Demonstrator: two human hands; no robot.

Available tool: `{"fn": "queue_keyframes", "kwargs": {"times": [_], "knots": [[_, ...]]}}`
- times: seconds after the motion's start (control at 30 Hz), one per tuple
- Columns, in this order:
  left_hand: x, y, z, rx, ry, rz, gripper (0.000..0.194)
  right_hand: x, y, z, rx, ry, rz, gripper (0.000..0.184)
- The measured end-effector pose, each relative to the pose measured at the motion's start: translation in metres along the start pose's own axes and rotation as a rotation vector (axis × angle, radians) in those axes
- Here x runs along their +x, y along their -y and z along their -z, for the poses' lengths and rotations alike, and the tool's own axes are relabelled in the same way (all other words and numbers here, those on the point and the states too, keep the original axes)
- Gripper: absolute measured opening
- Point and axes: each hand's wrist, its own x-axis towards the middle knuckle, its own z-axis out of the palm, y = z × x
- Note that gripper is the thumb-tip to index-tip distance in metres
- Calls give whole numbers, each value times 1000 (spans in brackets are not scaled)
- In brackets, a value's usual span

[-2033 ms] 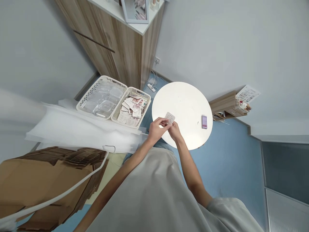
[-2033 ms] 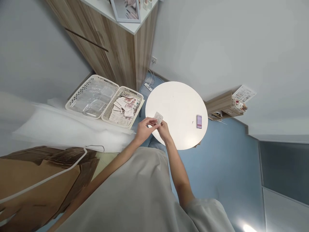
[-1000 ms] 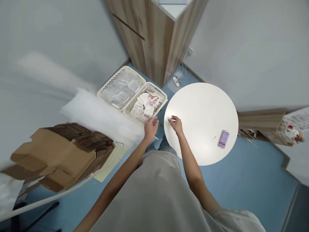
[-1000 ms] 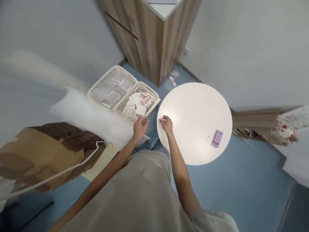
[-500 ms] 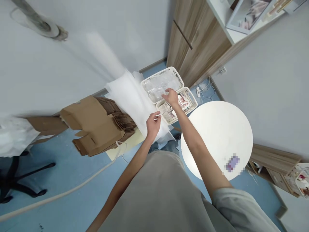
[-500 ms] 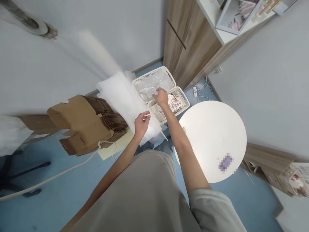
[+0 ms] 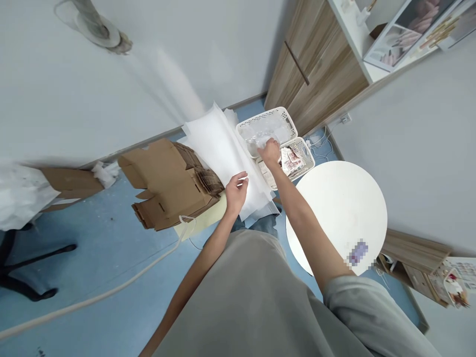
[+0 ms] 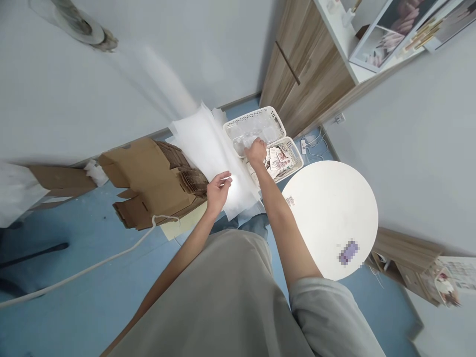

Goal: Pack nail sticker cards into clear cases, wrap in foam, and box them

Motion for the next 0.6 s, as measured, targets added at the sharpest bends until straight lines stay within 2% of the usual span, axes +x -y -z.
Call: {"fn": "queue_keyframes", "kwargs": {"times": [0.13, 0.27, 0.43, 0.6], "knots": [[10, -1, -10, -98, 141, 69, 43, -57, -34, 36, 246, -56, 5, 51], [9, -8, -42, -176, 438, 123, 62, -138, -87, 75, 516, -21, -63, 56], [-25, -15, -95, -222, 872, 165, 80, -238, -146, 113, 877, -41, -147, 57], [-75, -23, -142, -136, 1242, 130, 76, -324, -182, 137, 1007, -241, -272, 58]]}}
